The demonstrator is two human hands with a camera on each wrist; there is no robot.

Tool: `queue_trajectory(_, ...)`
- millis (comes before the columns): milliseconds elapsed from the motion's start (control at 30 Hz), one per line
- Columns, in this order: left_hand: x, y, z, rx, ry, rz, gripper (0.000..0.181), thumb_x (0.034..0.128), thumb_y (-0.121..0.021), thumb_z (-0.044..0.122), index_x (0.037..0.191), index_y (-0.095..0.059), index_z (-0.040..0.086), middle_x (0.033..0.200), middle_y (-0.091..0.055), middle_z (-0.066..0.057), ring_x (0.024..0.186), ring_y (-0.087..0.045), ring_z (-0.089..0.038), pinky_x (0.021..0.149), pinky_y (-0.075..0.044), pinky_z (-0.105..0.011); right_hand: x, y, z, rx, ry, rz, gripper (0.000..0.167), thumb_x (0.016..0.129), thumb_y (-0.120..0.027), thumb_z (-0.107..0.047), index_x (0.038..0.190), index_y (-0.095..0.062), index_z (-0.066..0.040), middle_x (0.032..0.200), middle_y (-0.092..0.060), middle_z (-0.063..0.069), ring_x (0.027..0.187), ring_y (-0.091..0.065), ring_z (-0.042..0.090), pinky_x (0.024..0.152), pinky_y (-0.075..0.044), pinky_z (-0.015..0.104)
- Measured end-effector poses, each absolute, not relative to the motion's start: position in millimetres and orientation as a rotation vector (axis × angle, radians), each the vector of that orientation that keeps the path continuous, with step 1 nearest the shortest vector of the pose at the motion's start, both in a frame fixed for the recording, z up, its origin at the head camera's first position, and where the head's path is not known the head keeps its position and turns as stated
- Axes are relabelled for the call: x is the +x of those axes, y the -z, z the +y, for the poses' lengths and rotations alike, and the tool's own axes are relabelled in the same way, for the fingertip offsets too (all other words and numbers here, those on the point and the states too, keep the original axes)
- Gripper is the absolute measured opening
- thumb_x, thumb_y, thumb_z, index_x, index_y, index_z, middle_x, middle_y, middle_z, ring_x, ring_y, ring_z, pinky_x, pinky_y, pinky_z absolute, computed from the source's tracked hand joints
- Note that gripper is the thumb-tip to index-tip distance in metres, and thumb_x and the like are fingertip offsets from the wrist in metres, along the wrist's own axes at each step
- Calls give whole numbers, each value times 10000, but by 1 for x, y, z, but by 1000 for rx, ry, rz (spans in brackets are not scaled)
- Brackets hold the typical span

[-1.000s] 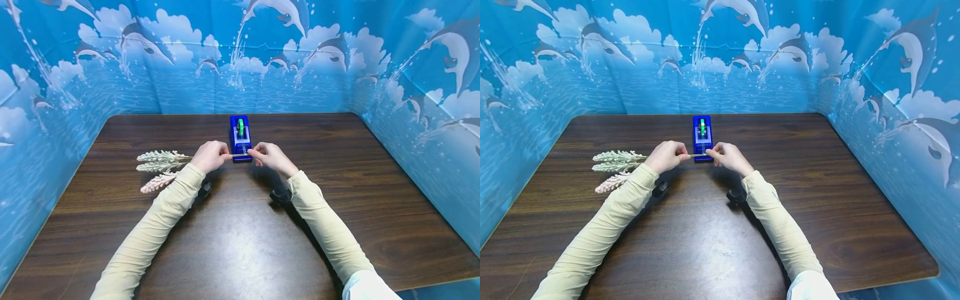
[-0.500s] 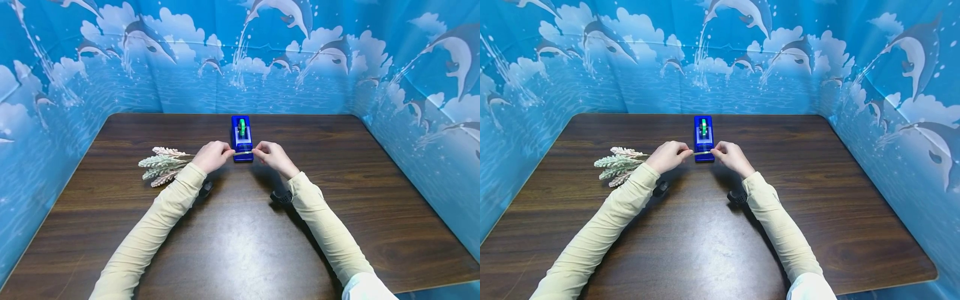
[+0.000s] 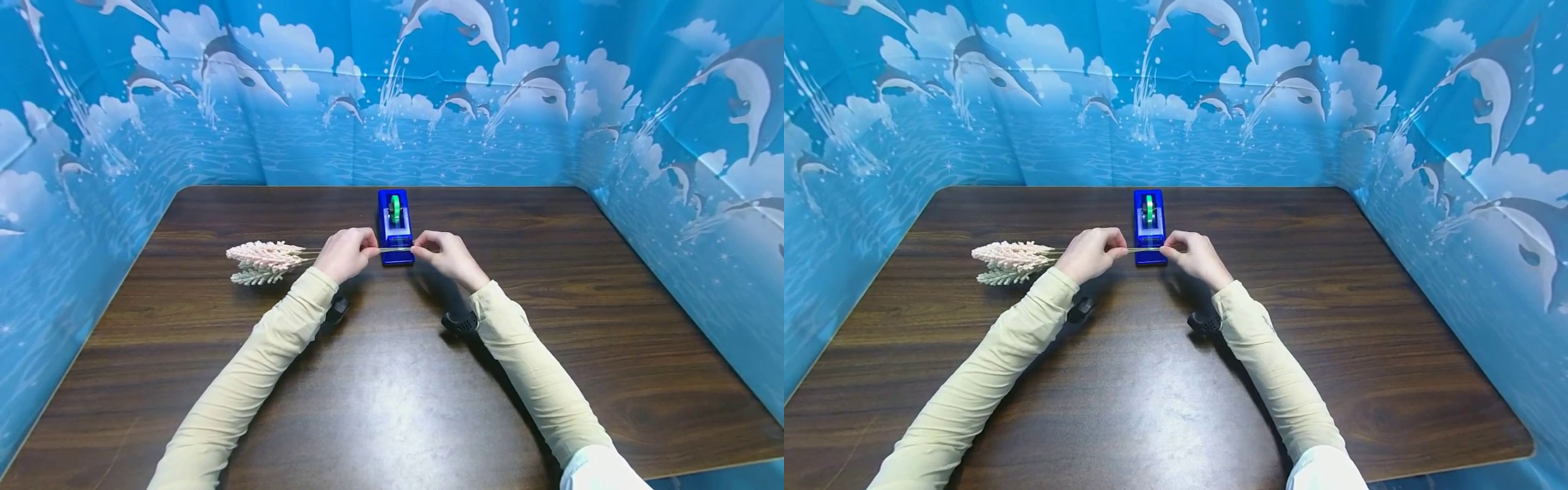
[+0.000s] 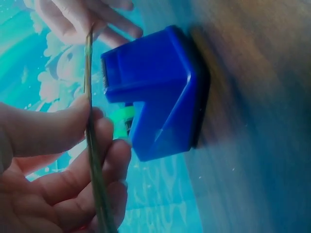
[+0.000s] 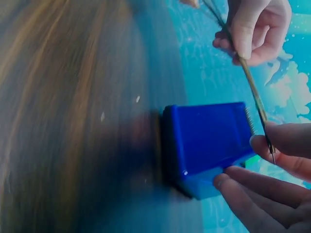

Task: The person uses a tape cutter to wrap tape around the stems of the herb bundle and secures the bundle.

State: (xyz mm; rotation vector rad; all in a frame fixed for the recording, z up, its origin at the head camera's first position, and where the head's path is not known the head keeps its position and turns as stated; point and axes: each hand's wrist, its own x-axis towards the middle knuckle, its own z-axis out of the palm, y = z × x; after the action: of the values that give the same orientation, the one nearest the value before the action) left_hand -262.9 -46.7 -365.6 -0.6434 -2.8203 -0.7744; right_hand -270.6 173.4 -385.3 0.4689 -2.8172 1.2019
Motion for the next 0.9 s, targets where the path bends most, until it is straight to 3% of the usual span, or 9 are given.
queue_trajectory(167, -264, 360, -51, -640, 750, -2852, 85, 878, -679, 130, 824, -650, 72, 743, -656, -56, 704, -581, -221, 681, -450, -387, -265, 380, 170, 502, -1227, -2824, 154, 929, -645, -220, 903, -686, -74, 837, -687, 142, 703, -580, 185, 626, -451, 261)
queue_trajectory(400, -261, 354, -52, -636, 704, -2937, 114, 911, -639, 144, 922, -708, 53, 873, -712, -92, 806, -625, -247, 778, -489, -417, -264, 378, 170, 539, -1221, -2848, 209, 957, -604, -252, 923, -673, -57, 851, -689, 181, 733, -638, 278, 605, -457, 259)
queue_trajectory(667, -258, 351, -48, -637, 739, -2813, 110, 926, -611, 106, 923, -697, 37, 905, -699, -123, 787, -611, -265, 770, -483, -427, -265, 376, 171, 542, -1136, -2744, 233, 980, -560, -220, 906, -677, -33, 853, -695, 163, 711, -564, 158, 658, -425, 251)
queue_trajectory(900, -257, 348, -48, -615, 784, -2743, 100, 941, -589, 98, 936, -663, 32, 944, -676, -143, 835, -615, -291, 797, -477, -444, -264, 370, 169, 529, -1325, -2635, 212, 977, -569, -184, 938, -669, 0, 888, -711, 192, 723, -628, 133, 682, -492, 261)
